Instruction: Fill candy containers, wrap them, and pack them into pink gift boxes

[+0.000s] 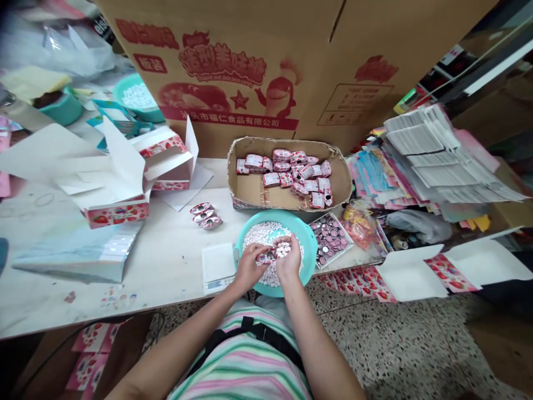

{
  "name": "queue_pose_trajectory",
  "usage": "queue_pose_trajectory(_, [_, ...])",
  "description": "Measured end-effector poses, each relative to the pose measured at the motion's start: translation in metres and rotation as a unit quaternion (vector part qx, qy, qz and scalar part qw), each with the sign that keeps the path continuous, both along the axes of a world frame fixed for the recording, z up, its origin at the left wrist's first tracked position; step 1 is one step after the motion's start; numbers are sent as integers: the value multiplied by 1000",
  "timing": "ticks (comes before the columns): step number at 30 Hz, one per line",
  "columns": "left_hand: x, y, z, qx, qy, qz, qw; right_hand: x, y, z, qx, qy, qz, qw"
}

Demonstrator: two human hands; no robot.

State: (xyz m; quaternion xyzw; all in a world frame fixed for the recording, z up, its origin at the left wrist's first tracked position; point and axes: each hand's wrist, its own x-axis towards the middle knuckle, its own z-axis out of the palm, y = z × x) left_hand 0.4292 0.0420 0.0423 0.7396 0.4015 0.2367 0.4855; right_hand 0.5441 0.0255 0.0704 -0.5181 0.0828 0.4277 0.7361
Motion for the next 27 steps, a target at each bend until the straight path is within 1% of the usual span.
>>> queue_pose_trajectory(6, [3,-3,-2,0,2,13,1000,-7,2,1,7,-20,10,1000])
queue_pose_trajectory(9, [2,0,-3,-12,2,17,1000,-10,5,1,-1,-25,14,1000])
queue_pose_trajectory(13, [1,3,-4,-6,1,9,1000,-14,7,2,-15,-44,20,999])
queue_pose_trajectory(16, [1,3,-5,-4,-1,2,1000,-14,8,4,-7,-26,26,999])
queue_pose_trajectory(21, [3,1,-6,-30,1,22,999,-12,10,7,-11,10,15,1000])
queue_pose_trajectory(27, [7,-1,-6,-32,-7,33,999,-11,10,8,-11,-17,27,999])
